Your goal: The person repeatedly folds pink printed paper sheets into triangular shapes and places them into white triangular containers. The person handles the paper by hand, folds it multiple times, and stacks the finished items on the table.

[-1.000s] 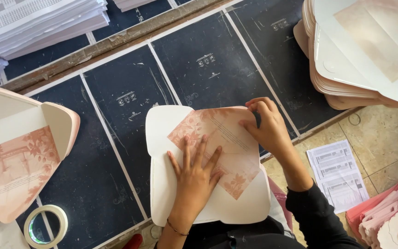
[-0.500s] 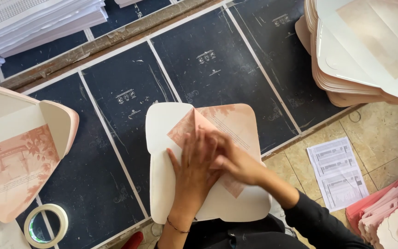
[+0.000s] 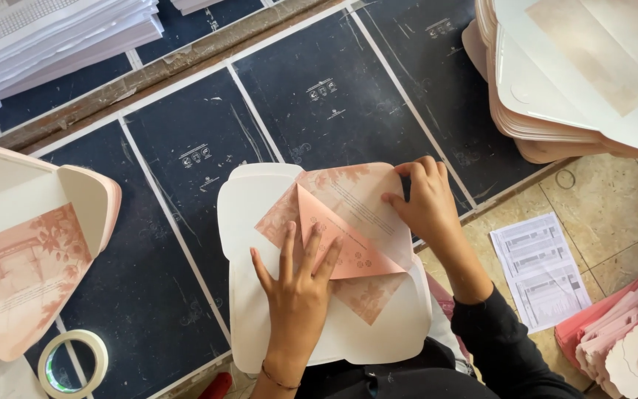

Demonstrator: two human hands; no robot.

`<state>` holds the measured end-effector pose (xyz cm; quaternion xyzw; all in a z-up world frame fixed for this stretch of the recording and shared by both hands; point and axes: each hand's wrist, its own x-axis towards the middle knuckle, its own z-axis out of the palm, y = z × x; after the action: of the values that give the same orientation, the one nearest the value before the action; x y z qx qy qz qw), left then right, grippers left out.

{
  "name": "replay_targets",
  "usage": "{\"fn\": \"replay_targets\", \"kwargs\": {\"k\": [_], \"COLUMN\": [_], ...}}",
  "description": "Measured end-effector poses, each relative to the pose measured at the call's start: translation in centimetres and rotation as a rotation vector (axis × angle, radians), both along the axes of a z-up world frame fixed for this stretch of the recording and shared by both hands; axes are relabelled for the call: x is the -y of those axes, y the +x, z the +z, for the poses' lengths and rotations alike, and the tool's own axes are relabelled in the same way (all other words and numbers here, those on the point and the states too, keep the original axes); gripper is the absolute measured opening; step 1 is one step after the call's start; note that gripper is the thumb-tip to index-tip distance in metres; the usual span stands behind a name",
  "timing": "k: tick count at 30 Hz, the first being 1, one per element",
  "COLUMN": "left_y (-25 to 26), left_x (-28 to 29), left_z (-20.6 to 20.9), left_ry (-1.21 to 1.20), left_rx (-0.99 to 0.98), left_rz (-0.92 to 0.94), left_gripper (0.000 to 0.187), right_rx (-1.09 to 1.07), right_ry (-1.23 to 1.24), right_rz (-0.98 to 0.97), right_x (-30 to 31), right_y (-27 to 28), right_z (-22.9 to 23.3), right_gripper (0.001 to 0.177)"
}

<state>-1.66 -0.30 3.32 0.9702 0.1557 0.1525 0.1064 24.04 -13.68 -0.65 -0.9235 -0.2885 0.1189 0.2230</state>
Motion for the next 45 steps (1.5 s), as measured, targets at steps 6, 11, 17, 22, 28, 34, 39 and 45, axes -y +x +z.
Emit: {"fn": "replay_targets", "kwargs": {"k": [6,11,17,22,28,34,39,45], "left_y": [-0.9,-0.7,-0.5,-0.3,-0.7,-0.4,0.2,-0.7], "left_x": [0.8,0.4,-0.2,-0.5,-0.6,-0.7,-0.4,0.1], "left_z": [-3.1,-3.4,-3.6,-3.4,-4.3,-3.3,-1.8,-0.2], "left_ry": [0.147,0.023,-0.093,-0.189,-0.277,-0.208,-0.121,-0.068], "left_rx": [-0.110,-0.014,0.103,0.138,0.337,0.068,0.178,0.160], "left_rz": [0.041,0.013,-0.012,-0.033,0.021,-0.127,-0.077,-0.074], "left_gripper": [0.088,0.066,0.052,0.052,0.093,0.081,0.057,0.052], "right_rx": [-0.342,-0.426,-0.182,-0.138,-0.235,-0.177,0.187,0.174], "right_ry": [-0.006,0.361,0.523,0.416,0.442,0.517,0.104,0.062], "right_rz": [-0.093,0.173,0.646,0.701,0.720,0.305,0.037,0.035], "right_x": [-1.0,-1.3,-2.4,-3.5,-3.5,-1.2,0.8,0.7], "right_y": [1.1,-0.7,-6.1,-9.9,-11.9,-4.2,0.1,0.2], "right_z": [3.3,4.1,5.6,6.8,3.9,2.2,-1.3,-1.5], "right_gripper": [0.048,0.027,0.023,0.076,0.099,0.035,0.064,0.053]}}
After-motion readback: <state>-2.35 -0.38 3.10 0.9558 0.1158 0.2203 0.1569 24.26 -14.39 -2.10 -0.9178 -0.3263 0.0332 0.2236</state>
